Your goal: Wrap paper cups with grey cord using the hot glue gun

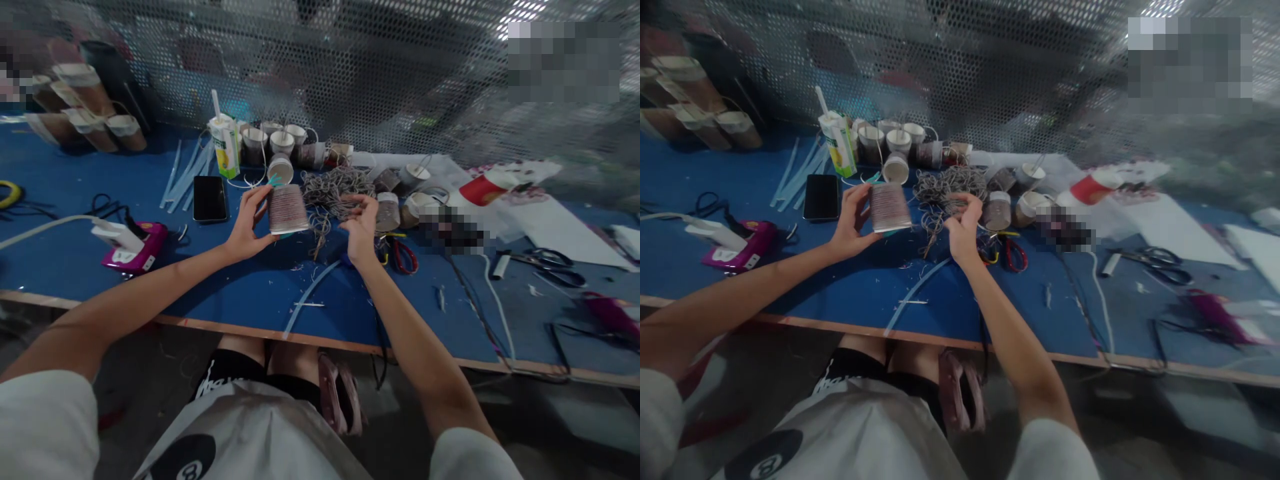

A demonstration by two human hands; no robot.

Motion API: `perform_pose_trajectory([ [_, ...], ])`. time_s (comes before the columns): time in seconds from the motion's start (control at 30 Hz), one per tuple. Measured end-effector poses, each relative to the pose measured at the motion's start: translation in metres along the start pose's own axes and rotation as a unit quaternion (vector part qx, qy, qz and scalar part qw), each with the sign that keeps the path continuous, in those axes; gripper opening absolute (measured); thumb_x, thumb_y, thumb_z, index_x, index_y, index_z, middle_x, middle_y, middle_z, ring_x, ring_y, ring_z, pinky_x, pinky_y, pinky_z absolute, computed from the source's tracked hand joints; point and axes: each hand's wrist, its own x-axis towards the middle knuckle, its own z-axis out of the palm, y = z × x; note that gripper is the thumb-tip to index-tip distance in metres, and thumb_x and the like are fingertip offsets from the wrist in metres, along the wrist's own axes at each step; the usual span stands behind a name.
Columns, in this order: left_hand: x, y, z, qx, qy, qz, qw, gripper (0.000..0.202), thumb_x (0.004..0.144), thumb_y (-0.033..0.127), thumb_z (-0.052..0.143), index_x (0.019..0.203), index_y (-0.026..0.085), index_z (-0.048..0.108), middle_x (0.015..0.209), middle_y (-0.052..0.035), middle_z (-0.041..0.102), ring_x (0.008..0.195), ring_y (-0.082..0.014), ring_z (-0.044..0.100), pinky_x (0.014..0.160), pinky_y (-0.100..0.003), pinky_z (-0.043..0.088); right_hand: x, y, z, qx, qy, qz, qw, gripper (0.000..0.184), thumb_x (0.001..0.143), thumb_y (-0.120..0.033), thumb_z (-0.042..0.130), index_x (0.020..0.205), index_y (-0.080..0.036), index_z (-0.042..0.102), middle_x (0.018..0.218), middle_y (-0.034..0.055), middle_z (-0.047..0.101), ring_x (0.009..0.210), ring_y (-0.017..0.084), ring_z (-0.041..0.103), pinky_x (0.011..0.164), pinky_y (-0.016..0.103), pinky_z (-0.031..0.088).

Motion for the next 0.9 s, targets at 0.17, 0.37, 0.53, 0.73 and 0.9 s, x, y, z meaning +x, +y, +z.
perform_pose_trajectory([
  [0.17,-0.001,-0.005,0.005,-0.058,0.005,-0.001,0.998,0.088,0.079,0.057,0.075,0.151,0.037,0.027,0.146,-0.0097,0.027,0.142,-0.0297,0.041,0.111,-0.045,0.049,-0.005,-0.029,-0.004,-0.058,-0.236,-0.217,0.945,0.108,0.073,-0.052,0.073,0.156,-0.025,0.010,0.166,0.0152,0.014,0.155,0.036,0.016,0.126,0.057,0.016],
  [0.37,0.002,-0.004,0.010,-0.070,-0.029,0.040,0.996,0.094,0.080,0.060,0.073,0.154,0.038,0.018,0.141,-0.0104,0.030,0.132,-0.0274,0.047,0.104,-0.043,0.054,-0.010,-0.029,0.014,-0.013,-0.282,-0.176,0.943,0.085,0.091,-0.051,0.057,0.157,-0.029,0.007,0.163,0.0157,0.021,0.151,0.030,0.030,0.123,0.056,0.025],
  [0.53,0.002,0.002,0.007,-0.045,-0.085,0.024,0.995,0.097,0.079,0.060,0.074,0.156,0.034,0.020,0.138,-0.0136,0.036,0.129,-0.0305,0.049,0.103,-0.049,0.055,-0.010,-0.020,0.018,-0.038,-0.253,-0.159,0.954,0.080,0.081,-0.032,0.064,0.150,-0.025,0.025,0.153,0.0166,0.040,0.143,0.033,0.040,0.120,0.057,0.029],
  [0.73,0.000,0.001,0.007,-0.031,-0.080,-0.009,0.996,0.101,0.072,0.059,0.080,0.151,0.033,0.024,0.139,-0.0134,0.036,0.132,-0.0313,0.051,0.107,-0.051,0.053,-0.015,-0.031,0.019,-0.082,-0.287,-0.141,0.944,0.096,0.071,-0.024,0.068,0.154,-0.019,0.020,0.159,0.0192,0.035,0.146,0.035,0.035,0.123,0.057,0.024],
  [0.9,-0.003,-0.006,0.006,-0.015,-0.100,-0.012,0.995,0.114,0.061,0.069,0.082,0.151,0.030,0.024,0.140,-0.0157,0.037,0.139,-0.0367,0.043,0.113,-0.059,0.046,-0.015,-0.031,0.017,-0.057,-0.301,-0.129,0.943,0.102,0.070,-0.048,0.077,0.153,-0.017,0.025,0.156,0.0218,0.037,0.145,0.036,0.038,0.121,0.057,0.029],
])
